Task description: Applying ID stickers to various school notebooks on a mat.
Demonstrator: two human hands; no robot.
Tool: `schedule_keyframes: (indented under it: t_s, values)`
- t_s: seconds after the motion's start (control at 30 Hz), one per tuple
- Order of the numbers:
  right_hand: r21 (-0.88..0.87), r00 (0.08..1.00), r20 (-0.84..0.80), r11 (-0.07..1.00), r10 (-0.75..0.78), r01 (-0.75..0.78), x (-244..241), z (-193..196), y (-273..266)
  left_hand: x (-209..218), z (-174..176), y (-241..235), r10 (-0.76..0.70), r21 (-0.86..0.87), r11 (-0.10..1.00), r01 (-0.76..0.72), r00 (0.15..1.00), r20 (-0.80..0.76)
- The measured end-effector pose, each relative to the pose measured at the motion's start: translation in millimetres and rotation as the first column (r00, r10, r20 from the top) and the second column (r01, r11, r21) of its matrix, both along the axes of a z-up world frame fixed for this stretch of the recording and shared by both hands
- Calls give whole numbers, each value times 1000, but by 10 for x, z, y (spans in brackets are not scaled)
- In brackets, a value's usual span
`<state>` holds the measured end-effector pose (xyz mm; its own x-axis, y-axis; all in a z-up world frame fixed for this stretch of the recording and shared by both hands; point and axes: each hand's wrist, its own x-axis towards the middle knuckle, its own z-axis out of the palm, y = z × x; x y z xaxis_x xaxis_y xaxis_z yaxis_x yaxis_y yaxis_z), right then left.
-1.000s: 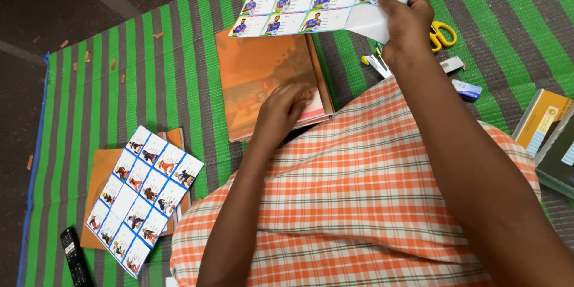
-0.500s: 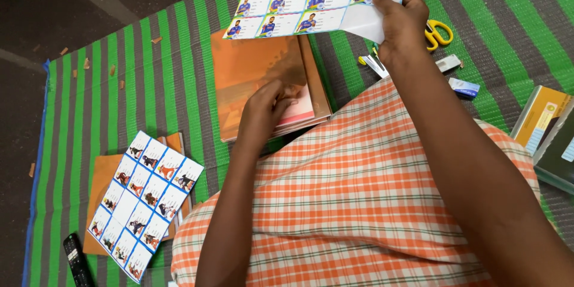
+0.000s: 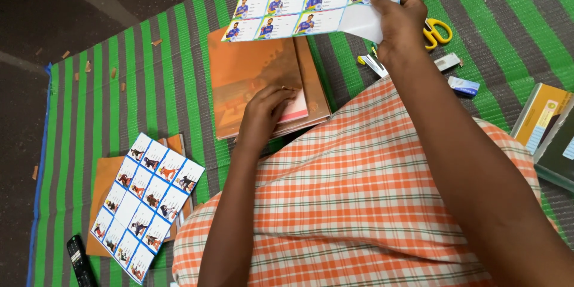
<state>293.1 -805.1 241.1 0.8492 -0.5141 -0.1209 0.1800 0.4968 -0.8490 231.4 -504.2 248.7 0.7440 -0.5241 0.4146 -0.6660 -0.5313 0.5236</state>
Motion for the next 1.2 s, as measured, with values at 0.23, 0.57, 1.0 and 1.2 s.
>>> schedule_keyframes:
  t_s: [0.23, 0.57, 1.0, 1.2]
  values:
    - [16, 994, -103, 999, -37, 39, 274, -612, -141, 18, 18, -44, 174, -99, 971, -218, 925, -337]
    - [22, 999, -47, 1000, -4, 5, 152, -305, -60, 53, -29, -58, 97, 50, 994, -95, 995, -38]
    - [-116, 905, -402, 988, -142, 104, 334, -1401, -148, 24, -52, -182, 297, -41, 948, -315, 925, -236]
    - [-525, 850, -394, 845, -349, 103, 470, -1943, -326, 208, -336, 122, 129, -276, 924, -265, 894, -428]
